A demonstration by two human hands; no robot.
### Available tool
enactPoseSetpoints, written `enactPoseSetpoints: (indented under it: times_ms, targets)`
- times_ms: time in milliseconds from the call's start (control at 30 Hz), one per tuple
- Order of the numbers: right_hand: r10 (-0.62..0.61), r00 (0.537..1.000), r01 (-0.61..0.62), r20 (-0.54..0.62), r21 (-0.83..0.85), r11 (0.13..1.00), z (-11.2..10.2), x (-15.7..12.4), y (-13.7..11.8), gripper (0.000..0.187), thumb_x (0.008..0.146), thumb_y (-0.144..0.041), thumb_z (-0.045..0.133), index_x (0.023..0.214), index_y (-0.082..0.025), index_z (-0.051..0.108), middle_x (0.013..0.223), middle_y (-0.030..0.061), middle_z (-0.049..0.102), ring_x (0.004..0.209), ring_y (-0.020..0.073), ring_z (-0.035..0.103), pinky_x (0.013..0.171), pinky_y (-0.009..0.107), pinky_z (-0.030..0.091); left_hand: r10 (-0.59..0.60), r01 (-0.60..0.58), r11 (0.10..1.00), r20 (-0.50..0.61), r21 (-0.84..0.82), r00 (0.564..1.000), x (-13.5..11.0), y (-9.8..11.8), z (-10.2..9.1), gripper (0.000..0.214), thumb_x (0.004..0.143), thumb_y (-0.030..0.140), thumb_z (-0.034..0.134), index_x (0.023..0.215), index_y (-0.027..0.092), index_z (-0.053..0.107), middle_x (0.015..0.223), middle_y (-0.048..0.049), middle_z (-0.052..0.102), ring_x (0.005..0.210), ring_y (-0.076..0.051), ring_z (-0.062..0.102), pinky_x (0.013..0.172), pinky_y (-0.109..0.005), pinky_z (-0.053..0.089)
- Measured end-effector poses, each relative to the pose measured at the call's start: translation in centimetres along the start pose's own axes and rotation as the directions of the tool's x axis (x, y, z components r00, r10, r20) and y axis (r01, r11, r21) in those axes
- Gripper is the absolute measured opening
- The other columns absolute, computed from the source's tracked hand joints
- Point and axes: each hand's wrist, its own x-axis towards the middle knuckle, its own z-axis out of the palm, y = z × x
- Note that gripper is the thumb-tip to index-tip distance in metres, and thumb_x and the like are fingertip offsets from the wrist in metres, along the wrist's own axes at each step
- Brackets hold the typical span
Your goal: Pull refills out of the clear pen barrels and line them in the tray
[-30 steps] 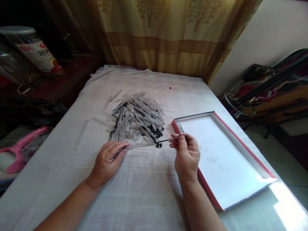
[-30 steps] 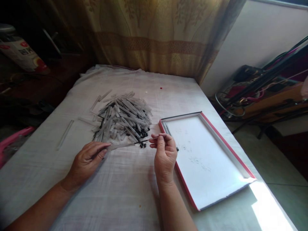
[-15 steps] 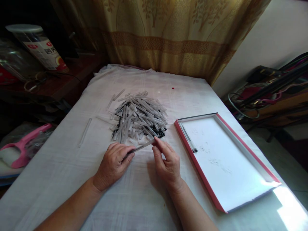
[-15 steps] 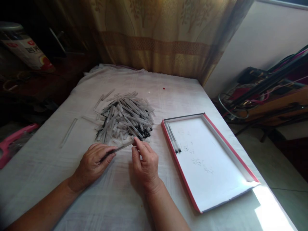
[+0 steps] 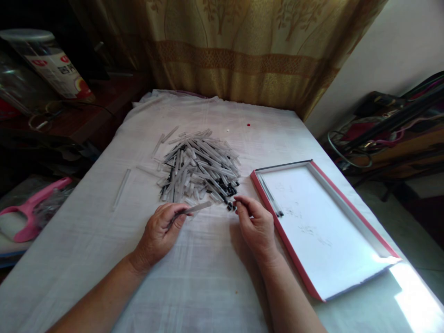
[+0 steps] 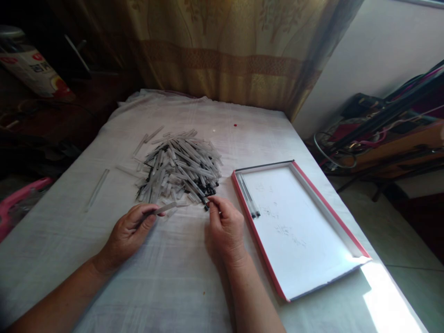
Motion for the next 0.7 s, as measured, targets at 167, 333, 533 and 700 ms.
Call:
enactPoseSetpoints:
  times_ms: [167, 333, 533, 700]
  targets:
    - [-0.007, 0.995, 0.035, 0.096, -0.294, 0.955, -1.8, 0.9, 1.6, 0.02, 0.087, -0.027, 0.057, 0.092, -0.023, 0.075, 0.09, 0.0062, 0.075, 0.081, 0.022, 0.07, 0.076, 0.035, 0.054, -0.097, 0.097, 0.995, 0.007, -0.007, 0.995, 0.0, 0.0, 0.0, 0.018, 0.092, 0.028, 0.054, 0.102, 0.021, 0.067, 0.091, -0.0053, 0.074, 0.083, -0.018, 0.07, 0.078, -0.029, 0.056]
    - [0.029, 0.977, 0.058, 0.209, -0.397, 0.916, -1.7, 0.7, 1.4, 0.02, 0.085, -0.027, 0.062, 0.098, -0.026, 0.076, 0.091, 0.0042, 0.073, 0.076, 0.0193, 0.069, 0.069, 0.031, 0.051, -0.045, 0.046, 0.998, -0.009, 0.032, 0.999, 0.3, 0.1, 0.1, 0.017, 0.091, 0.029, 0.056, 0.099, 0.021, 0.069, 0.09, -0.0052, 0.074, 0.083, -0.019, 0.069, 0.079, -0.03, 0.056]
    - [0.146, 0.976, -0.099, 0.163, -0.266, 0.959, -1.6, 0.8, 0.8, 0.009, 0.077, -0.024, 0.066, 0.083, -0.023, 0.073, 0.076, 0.0016, 0.071, 0.066, 0.0174, 0.063, 0.067, 0.03, 0.05, 0.039, -0.041, 0.993, 0.024, 0.111, 0.999, 0.3, 0.0, 0.2, 0.017, 0.091, 0.028, 0.057, 0.101, 0.022, 0.07, 0.09, -0.0039, 0.075, 0.084, -0.018, 0.069, 0.081, -0.031, 0.055]
    - [0.313, 0.927, -0.366, 0.205, 0.316, 0.875, -1.2, 0.7, -0.6, 0.02, 0.073, -0.032, 0.072, 0.088, -0.02, 0.073, 0.077, 0.0023, 0.073, 0.064, 0.0148, 0.064, 0.059, 0.026, 0.052, 0.061, -0.07, 0.988, 0.064, 0.138, 0.996, 0.2, 0.0, 0.1, 0.018, 0.093, 0.028, 0.056, 0.103, 0.023, 0.07, 0.089, -0.0041, 0.076, 0.084, -0.019, 0.069, 0.081, -0.032, 0.054]
